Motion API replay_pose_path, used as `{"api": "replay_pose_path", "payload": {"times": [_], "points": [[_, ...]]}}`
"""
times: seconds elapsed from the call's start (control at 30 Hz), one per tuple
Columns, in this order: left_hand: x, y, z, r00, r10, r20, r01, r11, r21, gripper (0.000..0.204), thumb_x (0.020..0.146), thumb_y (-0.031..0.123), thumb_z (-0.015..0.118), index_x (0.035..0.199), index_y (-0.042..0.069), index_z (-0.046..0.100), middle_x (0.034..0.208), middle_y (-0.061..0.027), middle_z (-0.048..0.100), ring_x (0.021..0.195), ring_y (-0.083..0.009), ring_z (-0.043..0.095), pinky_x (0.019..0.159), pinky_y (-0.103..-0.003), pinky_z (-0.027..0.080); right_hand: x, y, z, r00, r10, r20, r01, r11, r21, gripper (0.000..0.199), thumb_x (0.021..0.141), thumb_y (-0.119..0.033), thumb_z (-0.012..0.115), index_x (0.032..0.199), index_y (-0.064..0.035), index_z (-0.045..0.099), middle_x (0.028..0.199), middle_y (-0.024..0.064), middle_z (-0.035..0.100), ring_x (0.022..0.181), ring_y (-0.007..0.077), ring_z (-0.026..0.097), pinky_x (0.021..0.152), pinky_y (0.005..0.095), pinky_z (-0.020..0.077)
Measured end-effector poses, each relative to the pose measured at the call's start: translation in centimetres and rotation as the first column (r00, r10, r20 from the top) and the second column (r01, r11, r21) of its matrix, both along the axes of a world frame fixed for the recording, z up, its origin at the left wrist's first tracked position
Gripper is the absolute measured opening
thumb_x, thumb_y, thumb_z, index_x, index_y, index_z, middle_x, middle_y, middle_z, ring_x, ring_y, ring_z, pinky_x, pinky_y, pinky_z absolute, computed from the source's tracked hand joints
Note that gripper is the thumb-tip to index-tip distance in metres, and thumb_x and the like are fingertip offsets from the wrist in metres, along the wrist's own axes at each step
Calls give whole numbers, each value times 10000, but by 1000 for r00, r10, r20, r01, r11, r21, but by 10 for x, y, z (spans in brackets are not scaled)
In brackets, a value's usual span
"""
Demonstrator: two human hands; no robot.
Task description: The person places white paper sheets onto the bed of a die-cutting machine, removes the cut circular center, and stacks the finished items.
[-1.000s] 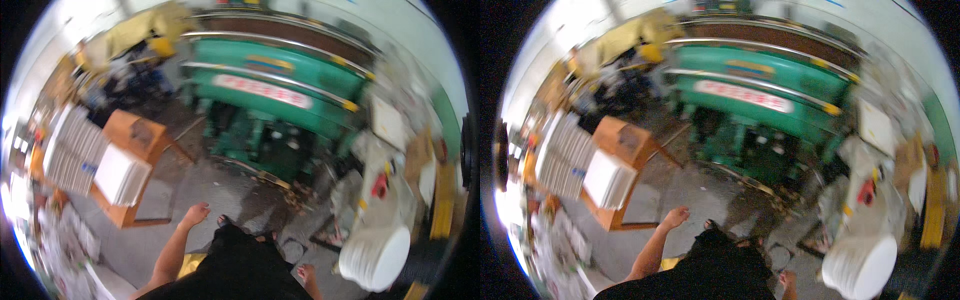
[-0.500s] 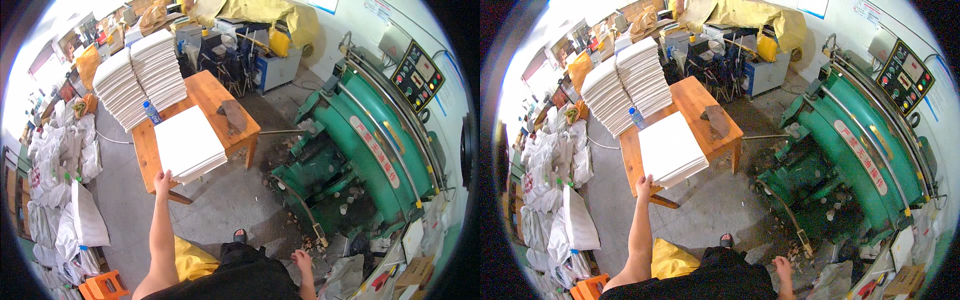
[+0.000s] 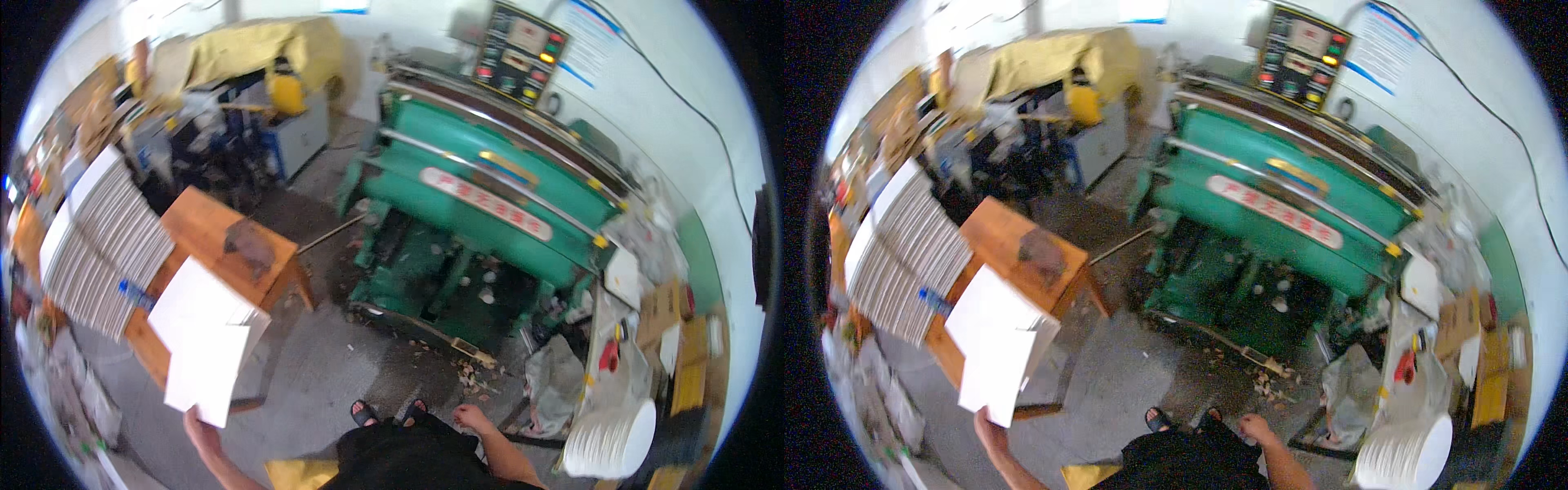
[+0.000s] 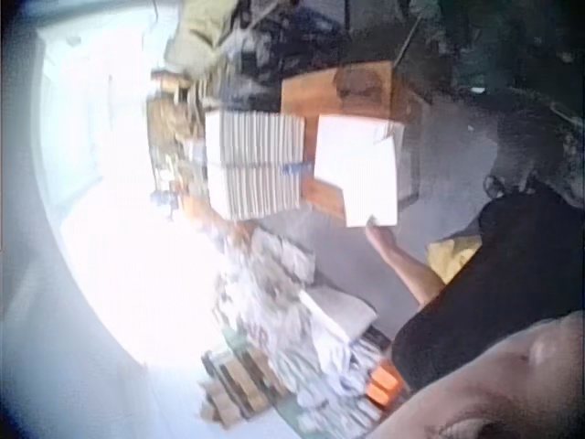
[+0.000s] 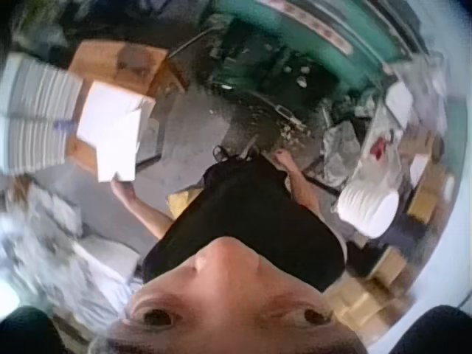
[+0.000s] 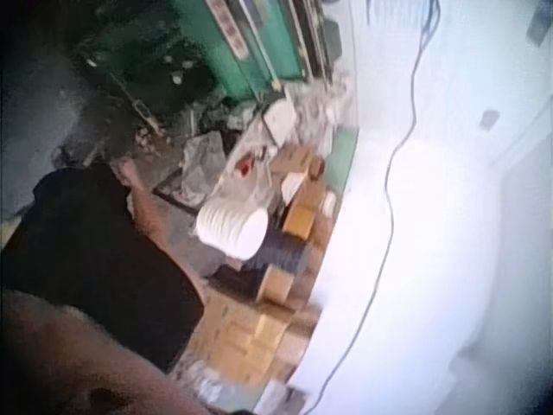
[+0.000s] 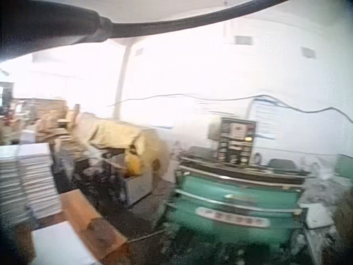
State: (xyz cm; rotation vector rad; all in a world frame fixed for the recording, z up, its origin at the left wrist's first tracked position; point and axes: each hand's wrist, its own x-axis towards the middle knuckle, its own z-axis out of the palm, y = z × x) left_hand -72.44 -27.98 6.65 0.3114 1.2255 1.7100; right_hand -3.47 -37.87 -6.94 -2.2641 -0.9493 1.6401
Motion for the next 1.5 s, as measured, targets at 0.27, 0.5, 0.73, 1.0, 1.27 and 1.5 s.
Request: {"api": "replay_pose_path", "payload": {"times": [0.27,0.5,0.73,1.0,1.27,1.5], "points": [[106,134,121,988,-148,-39,152,976,156,613,900,248,568,1409,-11,347,1267,-200,512,1132,-287,542,918,-376,485,-30,51,92,995,14,97,-54,906,421,312,927,-267,600,1135,-36,630,1037,95,674,964,168,643,826,298,509],[234,154,122,853,-504,-132,521,822,228,713,853,247,603,1447,15,284,1325,-185,478,1201,-320,507,991,-433,459,13,122,300,788,-19,-616,497,609,618,317,965,-197,565,1217,-6,579,1160,124,643,1061,232,630,907,360,519],[352,116,122,775,-629,60,629,777,23,740,770,143,611,1407,-71,300,1261,-220,491,1139,-328,526,954,-422,463,214,244,235,580,-512,-633,811,294,505,511,871,-259,668,1233,59,496,1172,182,572,1107,296,585,878,408,523],[445,71,84,740,-649,175,672,720,-171,409,896,61,556,1289,-8,469,1109,-91,624,849,-138,623,576,-237,484,253,370,109,483,-714,-507,862,490,130,272,824,-211,664,1034,-52,595,892,112,617,786,247,629,685,416,534],[560,128,58,481,-821,308,877,442,-191,411,959,131,490,1339,-9,421,1201,-159,593,1003,-280,631,730,-396,560,342,370,43,597,-287,-749,745,546,384,277,816,-76,671,1087,-81,615,992,75,665,962,255,646,809,407,539],[714,232,2,530,-780,332,838,542,-64,388,972,79,401,1323,-76,348,1249,-236,505,1083,-374,585,916,-517,522,338,252,183,369,-356,-859,919,279,279,399,881,-110,605,1249,22,523,1191,154,600,1066,286,601,917,412,499]]}}
